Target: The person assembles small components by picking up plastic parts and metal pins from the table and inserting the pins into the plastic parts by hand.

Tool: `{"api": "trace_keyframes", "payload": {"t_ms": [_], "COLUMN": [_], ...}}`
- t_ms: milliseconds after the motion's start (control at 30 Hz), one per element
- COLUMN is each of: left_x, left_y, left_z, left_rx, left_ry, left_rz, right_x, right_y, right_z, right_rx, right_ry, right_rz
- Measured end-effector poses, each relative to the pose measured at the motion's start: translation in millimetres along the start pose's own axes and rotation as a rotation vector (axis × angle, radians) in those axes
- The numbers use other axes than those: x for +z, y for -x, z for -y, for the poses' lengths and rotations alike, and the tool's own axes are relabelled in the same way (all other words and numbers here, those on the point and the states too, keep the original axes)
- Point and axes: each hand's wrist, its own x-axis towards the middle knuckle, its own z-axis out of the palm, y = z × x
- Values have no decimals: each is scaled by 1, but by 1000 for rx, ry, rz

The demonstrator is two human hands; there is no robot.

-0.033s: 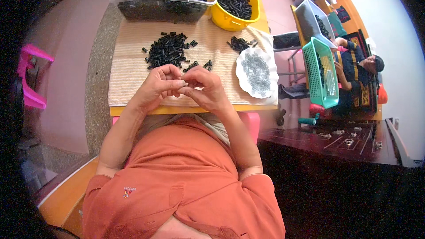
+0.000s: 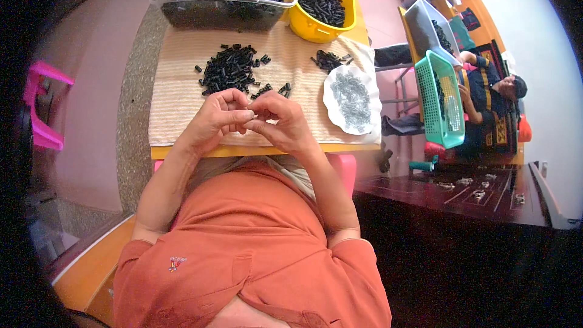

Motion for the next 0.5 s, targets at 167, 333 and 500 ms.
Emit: {"api": "trace_keyframes", "payload": {"t_ms": [167, 333, 500], "left_x": [5, 6, 5], "left_y": [0, 0, 0], "left_z": [-1, -1, -2], "left_rx": [-12, 14, 62], "left_ry": [-3, -31, -44], "left_rz": [-12, -33, -39], "right_x": [2, 1, 2], "right_y": [2, 1, 4], "right_z": [-1, 0, -1], "right_rx": [-35, -92, -78], "right_ry": [57, 109, 187], "right_rz": [-33, -50, -60]}}
